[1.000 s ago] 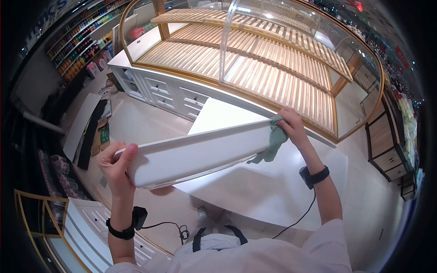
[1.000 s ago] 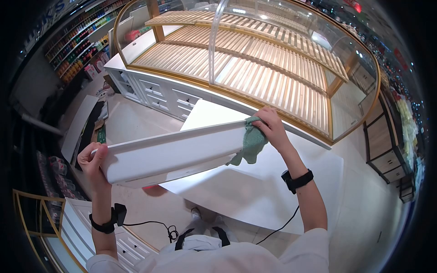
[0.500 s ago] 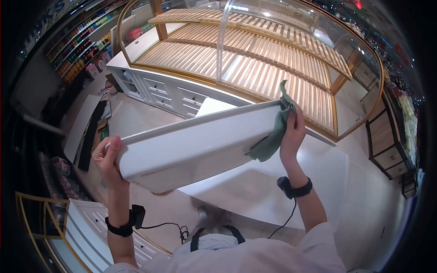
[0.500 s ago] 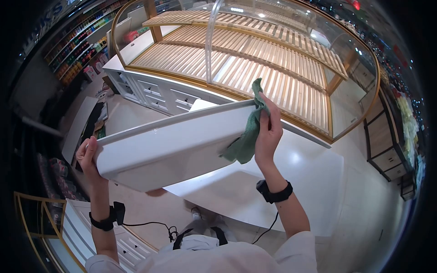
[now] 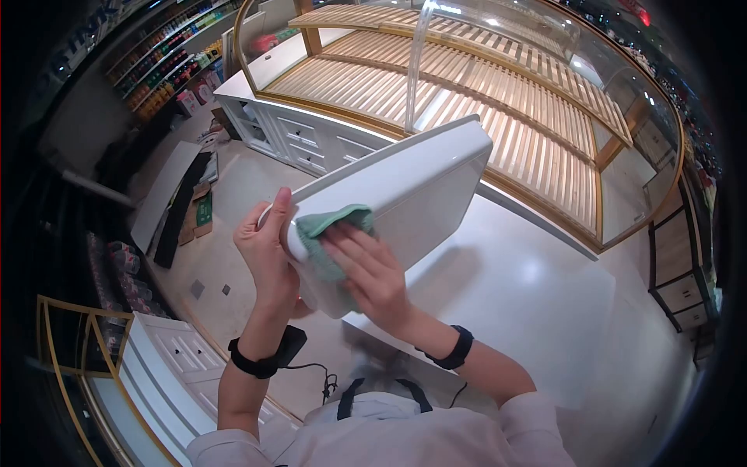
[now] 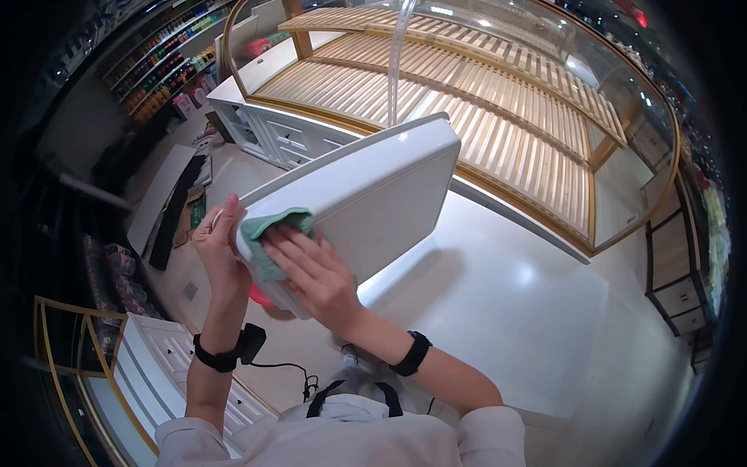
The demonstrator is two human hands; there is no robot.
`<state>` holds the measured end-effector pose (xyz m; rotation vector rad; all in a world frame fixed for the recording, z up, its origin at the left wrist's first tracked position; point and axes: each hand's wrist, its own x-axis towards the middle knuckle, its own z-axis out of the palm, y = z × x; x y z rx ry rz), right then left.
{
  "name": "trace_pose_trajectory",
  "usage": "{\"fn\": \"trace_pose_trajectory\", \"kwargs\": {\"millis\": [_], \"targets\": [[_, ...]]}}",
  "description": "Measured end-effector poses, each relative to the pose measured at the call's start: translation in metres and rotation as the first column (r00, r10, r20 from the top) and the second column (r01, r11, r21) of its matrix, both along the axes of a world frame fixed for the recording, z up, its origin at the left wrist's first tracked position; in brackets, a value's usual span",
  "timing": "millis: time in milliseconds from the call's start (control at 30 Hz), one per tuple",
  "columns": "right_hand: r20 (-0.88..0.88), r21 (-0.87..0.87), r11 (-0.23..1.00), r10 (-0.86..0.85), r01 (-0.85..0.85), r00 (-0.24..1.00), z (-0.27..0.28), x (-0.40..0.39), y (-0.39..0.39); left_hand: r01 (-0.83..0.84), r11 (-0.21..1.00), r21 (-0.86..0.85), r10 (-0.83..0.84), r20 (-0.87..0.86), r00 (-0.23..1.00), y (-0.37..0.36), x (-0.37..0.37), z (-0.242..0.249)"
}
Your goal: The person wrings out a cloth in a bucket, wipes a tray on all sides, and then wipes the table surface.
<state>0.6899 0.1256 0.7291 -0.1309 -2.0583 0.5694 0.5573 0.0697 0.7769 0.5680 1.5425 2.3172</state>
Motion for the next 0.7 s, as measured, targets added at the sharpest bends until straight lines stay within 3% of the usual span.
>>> {"fn": "trace_pose_trajectory", "kwargs": {"millis": [133,267,367,467,700], "targets": [[-0.018,0.219,0.975,0.045,-0.040,0.999,0.001,-0.011,0.004,0.041,0.998,0.047,-0.045,0.101,0.994,-0.005,-0.002,0.002],[-0.046,0.105,0.988,-0.112,0.116,0.993,0.009,-0.007,0.022,0.009,0.999,0.054,-0.019,0.196,0.980,-0.008,-0.003,0.008],[-0.038,0.149,0.980,-0.131,0.135,0.991,0.004,-0.011,0.017,-0.006,0.999,0.049,-0.004,0.213,0.977,-0.007,0.002,0.010],[0.002,0.260,0.966,-0.014,0.013,1.000,-0.018,-0.018,-0.007,0.040,0.992,-0.116,-0.024,0.137,0.990,-0.010,-0.001,0.005],[-0.015,0.346,0.938,-0.006,0.010,1.000,-0.017,-0.020,0.000,0.091,0.989,-0.114,-0.067,0.195,0.979,-0.008,0.004,0.010]]}}
